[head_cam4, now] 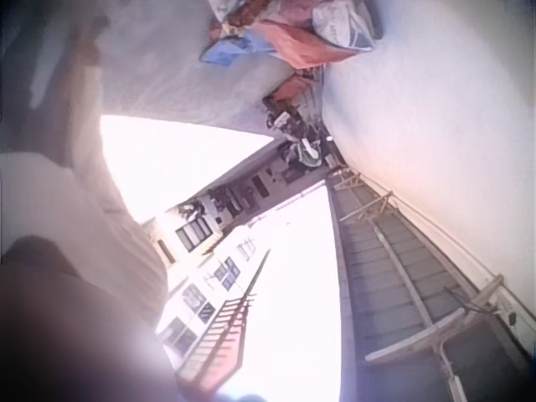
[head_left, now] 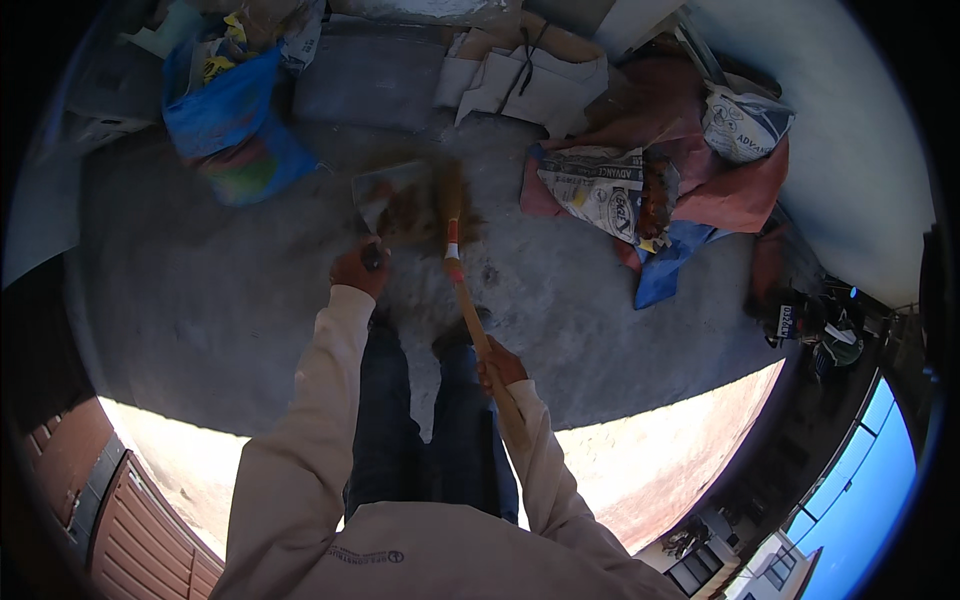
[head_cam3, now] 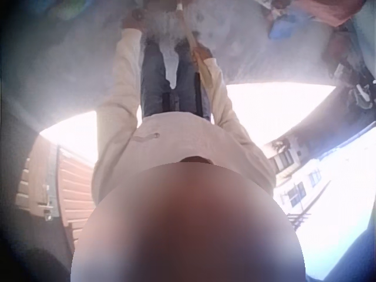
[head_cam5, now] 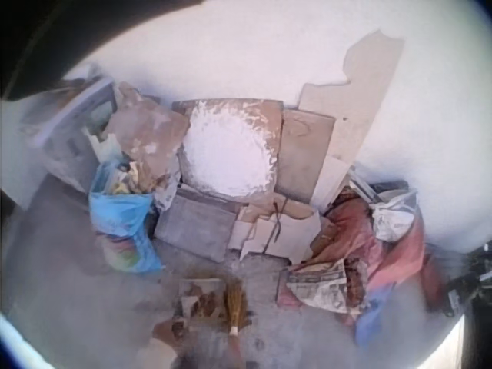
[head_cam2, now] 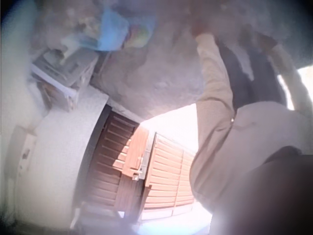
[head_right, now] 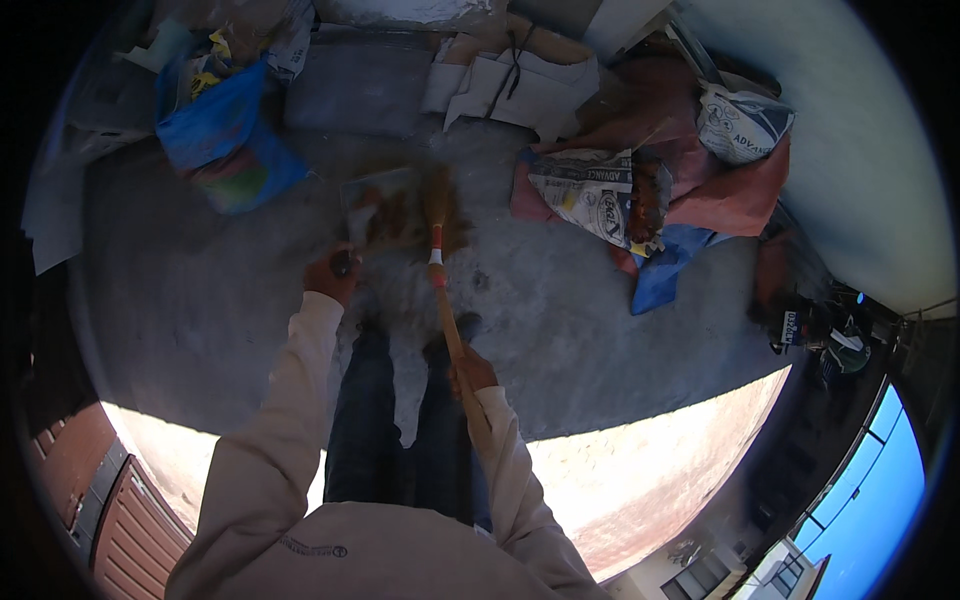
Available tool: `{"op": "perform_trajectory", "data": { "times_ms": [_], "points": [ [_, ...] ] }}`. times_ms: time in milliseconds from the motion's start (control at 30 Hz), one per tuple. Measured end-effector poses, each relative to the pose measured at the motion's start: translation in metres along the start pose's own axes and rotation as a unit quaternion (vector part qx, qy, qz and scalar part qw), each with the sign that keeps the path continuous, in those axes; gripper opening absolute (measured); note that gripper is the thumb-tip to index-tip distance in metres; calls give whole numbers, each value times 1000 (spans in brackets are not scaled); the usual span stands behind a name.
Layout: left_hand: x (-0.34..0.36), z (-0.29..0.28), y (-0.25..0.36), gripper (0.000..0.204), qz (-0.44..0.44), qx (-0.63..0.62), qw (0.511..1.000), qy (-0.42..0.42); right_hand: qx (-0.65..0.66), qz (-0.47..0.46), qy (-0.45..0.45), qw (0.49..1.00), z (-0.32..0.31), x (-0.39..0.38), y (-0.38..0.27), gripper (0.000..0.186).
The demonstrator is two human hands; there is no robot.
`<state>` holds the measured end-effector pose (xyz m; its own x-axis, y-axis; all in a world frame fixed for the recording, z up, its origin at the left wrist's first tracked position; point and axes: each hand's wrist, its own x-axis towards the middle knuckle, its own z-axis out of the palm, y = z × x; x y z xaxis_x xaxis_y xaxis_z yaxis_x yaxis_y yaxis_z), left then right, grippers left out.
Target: The person sweeps dry leaves and debris on a concrete floor using a broom and dustpan. They gather the leaves into a pile, scoop them into the dustpan, and transfer the contents into a large bag. The person repeats this process several times to clear the area.
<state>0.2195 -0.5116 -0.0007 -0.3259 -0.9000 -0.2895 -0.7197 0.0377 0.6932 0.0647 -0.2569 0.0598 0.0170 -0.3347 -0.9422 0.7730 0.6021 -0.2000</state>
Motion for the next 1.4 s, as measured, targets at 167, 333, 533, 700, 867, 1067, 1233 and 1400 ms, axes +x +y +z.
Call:
{"op": "perform_trajectory", "data": {
  "times_ms": [167,333,533,700,867,1067,1233,1400],
  "points": [
    [19,-50,-32,23,14,-102,994,42,111,11,-50,992,10,-77,11,49],
    [16,-77,-39,23,-26,-144,989,34,-54,-21,126,990,5,-118,14,54],
    [14,-69,-31,24,6,-85,994,73,-197,-54,255,945,-15,-27,-14,54],
    [16,-32,-16,25,49,67,996,26,-608,2,330,722,9,76,-20,57],
    [-5,-7,6,31,37,107,991,-67,-634,-20,237,736,40,79,30,57],
    [5,-31,-6,26,75,0,997,12,-286,-85,151,943,35,-1,67,57],
    [27,-79,-30,21,2,-97,995,31,-213,-37,165,962,19,-89,49,55],
    [22,-81,-37,20,-10,-92,994,50,-387,-137,240,880,2,-93,23,53]
  ]
}}
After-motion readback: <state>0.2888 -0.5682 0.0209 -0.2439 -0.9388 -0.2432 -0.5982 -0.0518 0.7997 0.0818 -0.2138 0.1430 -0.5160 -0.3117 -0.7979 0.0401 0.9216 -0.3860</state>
